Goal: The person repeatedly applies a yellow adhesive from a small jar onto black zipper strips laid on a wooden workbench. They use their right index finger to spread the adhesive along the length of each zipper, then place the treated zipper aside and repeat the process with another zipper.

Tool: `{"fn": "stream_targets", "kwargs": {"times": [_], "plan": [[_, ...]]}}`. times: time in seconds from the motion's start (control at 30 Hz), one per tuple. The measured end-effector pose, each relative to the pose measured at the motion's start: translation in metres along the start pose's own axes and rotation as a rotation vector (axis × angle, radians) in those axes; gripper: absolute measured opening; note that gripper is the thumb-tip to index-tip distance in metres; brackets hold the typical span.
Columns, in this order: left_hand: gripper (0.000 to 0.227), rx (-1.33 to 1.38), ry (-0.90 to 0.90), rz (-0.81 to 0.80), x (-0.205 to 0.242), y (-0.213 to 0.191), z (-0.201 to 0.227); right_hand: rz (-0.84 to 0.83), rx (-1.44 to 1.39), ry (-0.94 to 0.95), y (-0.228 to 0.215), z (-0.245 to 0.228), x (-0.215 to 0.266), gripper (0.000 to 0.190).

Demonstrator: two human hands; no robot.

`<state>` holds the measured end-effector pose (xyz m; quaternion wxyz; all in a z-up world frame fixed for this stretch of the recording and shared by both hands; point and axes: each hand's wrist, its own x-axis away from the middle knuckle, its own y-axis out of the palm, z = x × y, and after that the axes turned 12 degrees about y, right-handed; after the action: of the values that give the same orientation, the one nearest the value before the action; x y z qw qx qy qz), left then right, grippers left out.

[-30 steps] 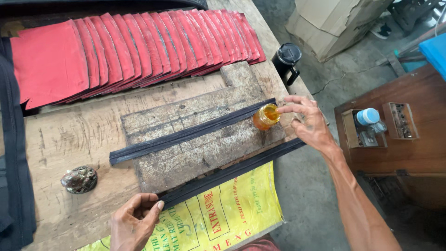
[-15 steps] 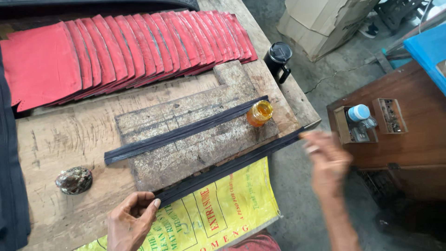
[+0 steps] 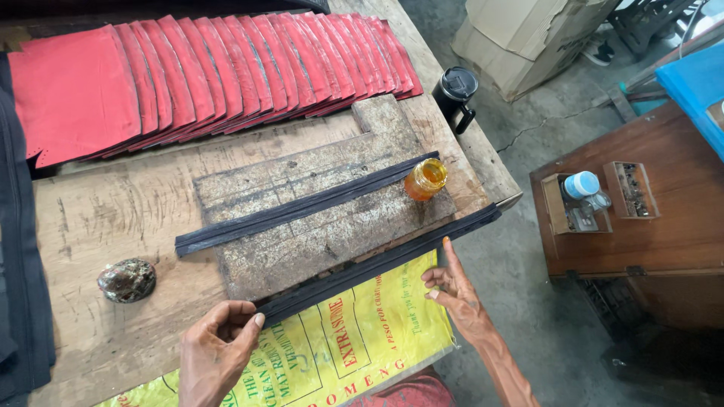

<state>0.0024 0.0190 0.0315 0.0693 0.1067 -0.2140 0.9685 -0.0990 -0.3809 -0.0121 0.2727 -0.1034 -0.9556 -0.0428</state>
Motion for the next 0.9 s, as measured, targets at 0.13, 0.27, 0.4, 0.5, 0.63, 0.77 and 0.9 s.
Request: {"fn": "stream_targets", "kwargs": {"times": [0.13, 0.27, 0.4, 0.5, 0.63, 0.77, 0.9], "plan": [[0.023, 0.002, -0.001, -0.005, -0.001, -0.002, 0.002, 0.042, 0.096, -0.015, 0.014, -0.005, 0.001, 0.106], [0.023, -0.013, -0.030, -0.012, -0.003, -0.002, 0.004, 0.160, 0.500, -0.025, 0.034, -0.002, 0.009, 0.101], [0.022, -0.003, -0.013, -0.009, -0.002, -0.002, 0.004, 0.175, 0.784, -0.286, 0.057, -0.001, 0.019, 0.101], [0.022, 0.004, -0.017, -0.010, -0.003, -0.002, 0.005, 0.205, 0.949, -0.386, 0.073, -0.005, 0.027, 0.101], [0.021, -0.007, -0.036, -0.019, -0.003, -0.003, 0.004, 0.203, 1.260, -0.305, 0.092, -0.011, 0.034, 0.100], [0.022, 0.001, -0.020, -0.009, -0.002, -0.002, 0.004, 0.158, 1.100, -0.475, 0.089, -0.013, 0.032, 0.095], [0.022, -0.017, -0.008, -0.006, -0.001, -0.003, 0.006, 0.245, 0.825, -0.484, 0.078, -0.011, 0.026, 0.094]]}}
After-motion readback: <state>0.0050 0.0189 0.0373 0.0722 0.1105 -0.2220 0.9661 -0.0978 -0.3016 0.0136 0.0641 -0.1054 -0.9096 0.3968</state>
